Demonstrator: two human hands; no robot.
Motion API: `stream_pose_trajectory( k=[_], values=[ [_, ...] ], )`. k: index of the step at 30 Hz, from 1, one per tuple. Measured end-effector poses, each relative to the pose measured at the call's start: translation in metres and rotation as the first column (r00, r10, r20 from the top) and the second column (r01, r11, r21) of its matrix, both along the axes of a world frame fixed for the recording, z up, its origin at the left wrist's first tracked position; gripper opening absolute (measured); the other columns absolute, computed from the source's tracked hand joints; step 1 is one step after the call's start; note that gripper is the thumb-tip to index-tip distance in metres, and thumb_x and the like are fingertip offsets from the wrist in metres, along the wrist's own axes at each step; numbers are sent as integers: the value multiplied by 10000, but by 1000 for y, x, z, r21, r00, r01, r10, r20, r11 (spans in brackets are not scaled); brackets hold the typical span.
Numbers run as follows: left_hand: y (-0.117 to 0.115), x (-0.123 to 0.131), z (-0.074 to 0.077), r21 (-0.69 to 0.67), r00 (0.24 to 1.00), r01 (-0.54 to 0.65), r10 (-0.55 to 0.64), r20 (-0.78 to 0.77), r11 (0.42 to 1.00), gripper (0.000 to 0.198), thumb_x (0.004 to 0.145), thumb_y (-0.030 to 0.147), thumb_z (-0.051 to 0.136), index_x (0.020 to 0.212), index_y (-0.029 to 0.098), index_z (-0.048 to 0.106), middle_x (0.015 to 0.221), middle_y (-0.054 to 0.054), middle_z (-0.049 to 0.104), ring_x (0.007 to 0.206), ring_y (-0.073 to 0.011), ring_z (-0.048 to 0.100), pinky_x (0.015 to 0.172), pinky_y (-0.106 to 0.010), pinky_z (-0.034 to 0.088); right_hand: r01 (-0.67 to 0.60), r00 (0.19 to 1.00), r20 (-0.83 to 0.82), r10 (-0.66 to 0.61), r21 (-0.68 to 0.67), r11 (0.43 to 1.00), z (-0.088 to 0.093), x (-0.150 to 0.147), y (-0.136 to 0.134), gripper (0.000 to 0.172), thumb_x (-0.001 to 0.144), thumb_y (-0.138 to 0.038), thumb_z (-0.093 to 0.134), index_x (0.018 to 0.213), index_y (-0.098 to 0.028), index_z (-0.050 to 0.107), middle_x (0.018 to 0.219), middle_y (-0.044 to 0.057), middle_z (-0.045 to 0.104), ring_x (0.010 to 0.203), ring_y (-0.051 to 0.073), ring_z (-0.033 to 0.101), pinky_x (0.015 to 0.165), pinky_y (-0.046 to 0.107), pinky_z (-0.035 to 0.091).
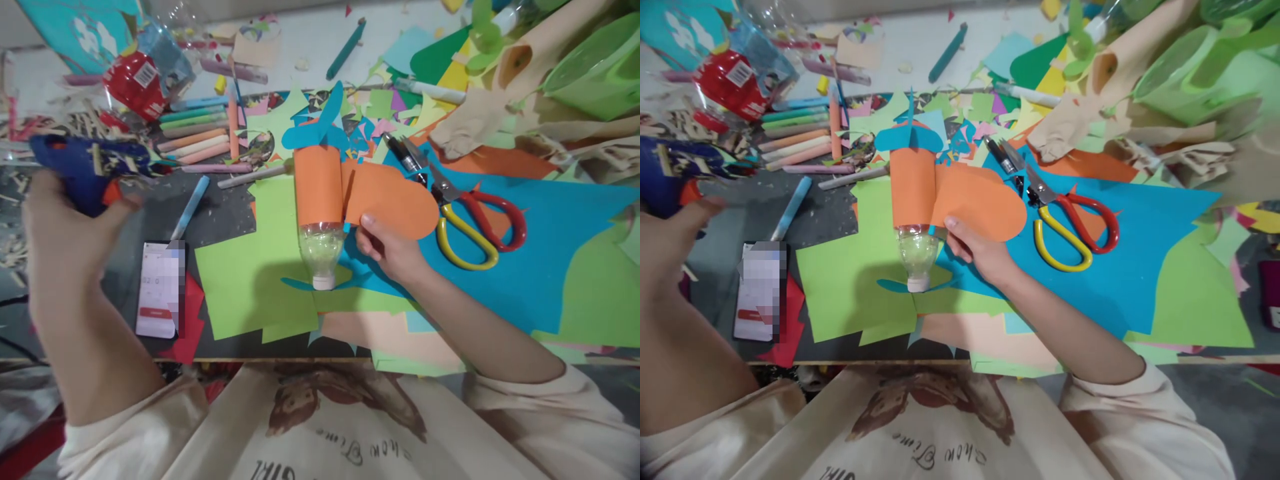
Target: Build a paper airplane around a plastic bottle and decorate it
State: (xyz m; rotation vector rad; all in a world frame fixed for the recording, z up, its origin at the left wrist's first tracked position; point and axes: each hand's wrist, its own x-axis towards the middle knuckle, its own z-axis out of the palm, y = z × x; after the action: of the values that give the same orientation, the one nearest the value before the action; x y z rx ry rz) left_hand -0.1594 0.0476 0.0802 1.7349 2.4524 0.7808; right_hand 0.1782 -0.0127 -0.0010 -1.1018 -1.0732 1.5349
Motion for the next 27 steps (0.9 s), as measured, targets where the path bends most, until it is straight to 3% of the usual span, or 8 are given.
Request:
stream_pose_trajectory(
  k=[2,5,9,12,16,19,23,27],
  values=[
    [-11,21,-1,34,976,195,-198,93,980,626,571,360,711,1153,145,624,1014,-24,677,916,-212,631,887,-419,516,-13,997,-72,10,-38,999,1,-2,0,566,838,-580,571,441,-199,439,361,-66,333,361,61,285,409,233,234],
    [-22,54,-9,116,942,288,-303,146,950,687,527,422,753,1123,104,625,1004,-71,682,886,-236,637,903,-436,513,-23,986,-165,-1,-141,990,5,-4,2,505,769,-548,637,460,-199,442,384,-69,377,349,45,254,396,229,195],
    [-28,87,-28,147,902,386,-407,147,910,661,606,386,727,1190,124,566,1064,-84,663,904,-227,626,835,-375,526,69,970,-205,-130,-284,956,9,-6,3,275,599,-395,694,545,-215,494,436,-83,423,333,42,241,375,227,185],
    [-30,100,-40,122,897,384,-401,185,915,554,619,357,708,1111,159,549,986,-65,647,807,-201,611,761,-351,528,103,967,-191,-167,-307,946,11,-5,2,192,541,-318,627,526,-224,460,411,-90,378,326,45,242,370,228,172],
    [-34,108,-52,136,913,320,-343,220,938,464,599,372,675,1011,218,530,928,-44,621,808,-209,610,760,-364,529,111,970,-178,-164,-274,955,15,-4,4,95,529,-275,556,594,-207,545,483,-56,538,314,30,242,363,237,180],
    [-36,111,-61,184,922,263,-303,243,947,500,562,392,655,1007,215,513,836,-21,604,752,-201,608,722,-369,537,156,965,-166,-203,-256,954,17,-5,6,107,548,-256,573,642,-208,553,511,-38,603,300,31,268,343,236,156],
    [-39,113,-70,170,911,262,-302,282,950,490,563,372,669,995,227,488,880,-21,600,800,-198,630,757,-358,535,168,960,-171,-220,-271,948,18,-7,7,200,582,-304,654,732,-222,549,542,-42,636,271,36,294,322,241,139],
    [-41,113,-71,179,917,244,-287,278,953,462,576,325,684,988,222,502,864,-19,626,768,-195,635,741,-358,545,204,948,-191,-256,-256,945,20,-6,7,277,562,-321,747,721,-236,537,473,-108,501,273,27,280,323,233,171]
  ],
)
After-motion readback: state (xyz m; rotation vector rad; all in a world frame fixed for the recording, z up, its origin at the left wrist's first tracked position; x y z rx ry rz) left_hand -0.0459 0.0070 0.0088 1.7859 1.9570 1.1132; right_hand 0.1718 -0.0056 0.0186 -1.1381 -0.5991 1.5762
